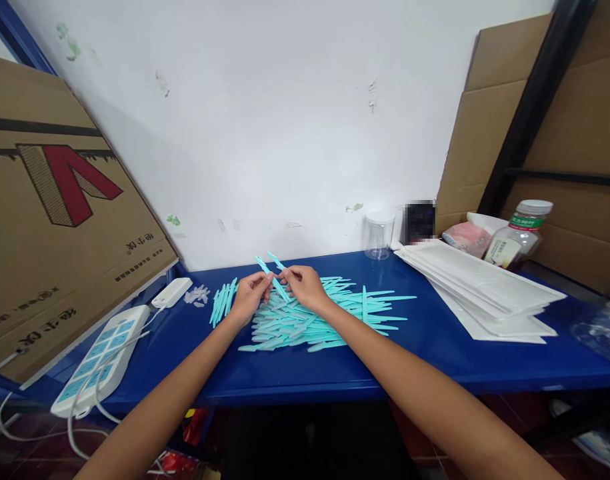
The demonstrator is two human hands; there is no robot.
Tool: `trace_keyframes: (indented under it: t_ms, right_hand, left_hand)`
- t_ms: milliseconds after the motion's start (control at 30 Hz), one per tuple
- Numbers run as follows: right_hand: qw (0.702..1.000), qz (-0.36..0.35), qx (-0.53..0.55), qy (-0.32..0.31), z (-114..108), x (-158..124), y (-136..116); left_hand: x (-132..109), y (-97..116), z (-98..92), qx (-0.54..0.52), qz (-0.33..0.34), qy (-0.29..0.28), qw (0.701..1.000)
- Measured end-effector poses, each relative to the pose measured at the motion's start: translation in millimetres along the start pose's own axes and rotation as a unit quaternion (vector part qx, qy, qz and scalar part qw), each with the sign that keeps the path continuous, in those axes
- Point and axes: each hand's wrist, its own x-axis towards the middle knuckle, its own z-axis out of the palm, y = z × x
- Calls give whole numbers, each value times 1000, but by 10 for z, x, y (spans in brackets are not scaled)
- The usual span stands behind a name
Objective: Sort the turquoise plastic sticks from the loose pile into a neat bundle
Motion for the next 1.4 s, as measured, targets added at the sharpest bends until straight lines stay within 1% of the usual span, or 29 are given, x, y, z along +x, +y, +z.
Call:
trace_keyframes:
  t_ms: [267, 400, 533, 733, 967, 1067, 1267, 1400]
  right_hand:
    - [999, -32, -34, 8, 4, -27, -24]
    - [997, -58, -49, 21, -6, -27, -57]
    - [996, -67, -52, 23, 8, -16, -52]
    - [996, -62, -66, 26, 20, -19, -17]
    - [994, -71, -82, 5, 4, -25, -25]
    - [995, -63, -79, 0, -2, -21, -22]
    - [997, -42, -61, -34, -7, -41, -39]
    - [998, -25, -45, -43, -15, -40, -41]
  left_hand:
    - [-22, 74, 31, -10, -29, -14, 999]
    - [-27, 71, 44, -13, -27, -16, 999]
    - [-27, 60, 46, -11, -23, -16, 1000]
    - [-31, 82, 44, -6, -15, -7, 1000]
    - [-29, 61, 40, -2, -18, -1, 1000]
    - [-24, 47, 33, -3, -22, -4, 1000]
    - [-23, 35, 14, -4, -27, 5, 1000]
    - [-23, 27, 13, -6, -25, 6, 1000]
